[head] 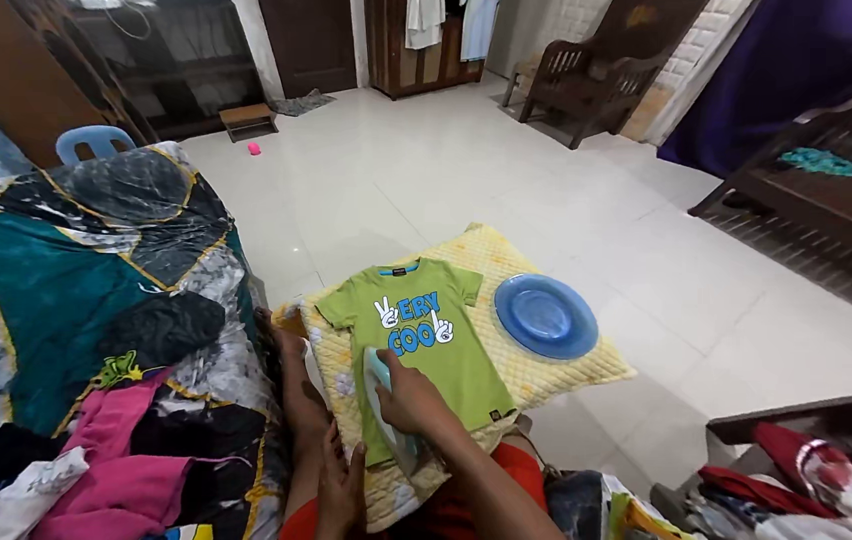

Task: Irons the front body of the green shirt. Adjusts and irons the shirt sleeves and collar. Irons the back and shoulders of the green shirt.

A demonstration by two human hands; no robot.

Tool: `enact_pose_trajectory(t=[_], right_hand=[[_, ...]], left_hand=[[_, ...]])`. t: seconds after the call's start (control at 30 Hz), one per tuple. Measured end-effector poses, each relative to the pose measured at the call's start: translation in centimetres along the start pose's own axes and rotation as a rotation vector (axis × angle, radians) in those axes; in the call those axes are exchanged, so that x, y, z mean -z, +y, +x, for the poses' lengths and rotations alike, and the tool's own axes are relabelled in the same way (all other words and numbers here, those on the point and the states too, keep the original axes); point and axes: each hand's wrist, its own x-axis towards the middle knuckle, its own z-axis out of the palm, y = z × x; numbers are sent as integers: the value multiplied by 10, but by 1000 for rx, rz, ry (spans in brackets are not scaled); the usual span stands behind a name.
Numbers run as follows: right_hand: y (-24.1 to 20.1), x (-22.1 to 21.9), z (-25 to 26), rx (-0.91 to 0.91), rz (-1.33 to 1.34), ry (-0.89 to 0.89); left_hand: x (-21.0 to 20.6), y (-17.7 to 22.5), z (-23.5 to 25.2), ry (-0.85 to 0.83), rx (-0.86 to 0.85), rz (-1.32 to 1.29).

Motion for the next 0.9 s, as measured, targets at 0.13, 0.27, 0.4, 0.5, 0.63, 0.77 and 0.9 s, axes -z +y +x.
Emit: enact_pose_trajectory(t=[0.13, 0.27, 0.4, 0.5, 0.63, 0.77, 0.9], right_hand=[[-23, 12, 51, 5, 13, 58], [-40, 19, 74, -51, -13, 105], [-40, 3, 45, -95, -97, 94], [-41, -14, 10, -133, -123, 62], [-43, -11, 20, -117, -93, 74], [-47, 3, 54, -108, -64, 141], [-48, -3, 50, -130, -106, 159]], left_hand=[[1, -1, 3, 4, -27, 9], [9, 2, -1, -66, -5, -63], [18, -3, -11, -158, 79, -162], [18, 0, -12, -169, 194, -162], [18, -2, 0, -160, 203, -192], [22, -3, 8, -183, 168, -169], [22, -3, 4, -166, 166, -199]])
